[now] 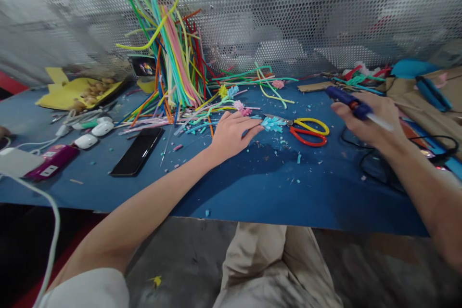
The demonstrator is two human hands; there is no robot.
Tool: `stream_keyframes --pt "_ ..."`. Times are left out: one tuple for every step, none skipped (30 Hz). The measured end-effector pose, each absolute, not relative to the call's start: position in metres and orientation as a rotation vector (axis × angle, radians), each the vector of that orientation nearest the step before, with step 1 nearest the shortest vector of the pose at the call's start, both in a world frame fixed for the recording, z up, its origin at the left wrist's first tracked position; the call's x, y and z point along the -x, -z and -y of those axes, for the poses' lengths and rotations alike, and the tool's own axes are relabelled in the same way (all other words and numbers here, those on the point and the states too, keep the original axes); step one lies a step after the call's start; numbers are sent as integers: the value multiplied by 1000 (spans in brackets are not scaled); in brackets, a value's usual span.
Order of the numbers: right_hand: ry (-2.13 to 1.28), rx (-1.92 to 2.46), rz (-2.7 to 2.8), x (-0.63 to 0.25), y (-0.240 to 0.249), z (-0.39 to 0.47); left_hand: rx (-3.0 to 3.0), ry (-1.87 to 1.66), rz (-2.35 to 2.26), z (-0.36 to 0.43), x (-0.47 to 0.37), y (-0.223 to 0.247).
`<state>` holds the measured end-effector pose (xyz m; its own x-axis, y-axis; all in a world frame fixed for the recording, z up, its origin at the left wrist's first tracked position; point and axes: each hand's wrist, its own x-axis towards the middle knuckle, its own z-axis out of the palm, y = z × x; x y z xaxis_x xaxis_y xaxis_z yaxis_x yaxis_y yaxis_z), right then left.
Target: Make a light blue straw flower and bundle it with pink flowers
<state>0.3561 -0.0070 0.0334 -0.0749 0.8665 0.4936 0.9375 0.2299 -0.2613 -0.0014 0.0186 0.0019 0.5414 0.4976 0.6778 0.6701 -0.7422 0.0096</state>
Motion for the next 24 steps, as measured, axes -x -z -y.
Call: stream_keyframes --pt "275 1817 1959 -359 -31 4 2534 997 970 -19 1 -1" --pt "365 1951 1997 -364 -28 1 2541 998 962 -19 1 -1" --pt "415 2061 2052 -370 -23 -2 2547 1000 952 -20 2 -1" --pt "428 2144 2112 -376 -18 -5 2554 997 949 -20 2 0" --pt "434 2199 2155 -381 -14 -8 2560 992 948 -20 2 0" --pt "430 2250 2155 -386 -10 -11 2563 989 947 -20 2 1" --pt "425 2270 2130 -390 -7 -13 2565 985 945 -20 1 1" --pt "412 2216 2139 -391 -6 -14 2565 986 943 -20 1 1" --pt "372 2099 2175 -390 -7 -15 2563 988 938 -21 1 1" --pt "307 1927 2228 -387 -9 -15 2562 987 936 -21 1 2" --pt "205 1704 2300 -381 -12 -14 2563 983 932 -21 1 2" --pt "63 1478 2359 -374 -14 -12 2564 976 932 -21 1 1" --pt "-84 1314 2371 -365 -16 -10 2567 966 934 -20 2 1" --pt "-236 1165 2428 -356 -17 -7 2572 953 937 -20 2 1" --pt "-382 1005 2524 -346 -17 -4 2579 942 938 -19 2 0" --pt "-495 883 2605 -337 -15 -1 2584 940 932 -19 2 -1" --pt "-565 814 2645 -328 -12 2 2587 945 919 -18 2 -1" --pt "-610 772 2673 -321 -8 3 2588 950 901 -18 2 -2" --pt "-620 744 2691 -316 -5 5 2589 953 884 -18 2 -2" --pt "-611 728 2707 -312 -1 6 2586 958 867 -18 2 -2" --pt "-595 721 2722 -309 2 7 2582 959 856 -18 2 -3" --pt "-576 720 2732 -308 4 7 2578 960 843 -18 3 -2" --pt "-564 725 2736 -307 4 8 2572 962 830 -18 3 -2" --pt "-563 736 2733 -307 4 9 2565 968 812 -18 3 -2"
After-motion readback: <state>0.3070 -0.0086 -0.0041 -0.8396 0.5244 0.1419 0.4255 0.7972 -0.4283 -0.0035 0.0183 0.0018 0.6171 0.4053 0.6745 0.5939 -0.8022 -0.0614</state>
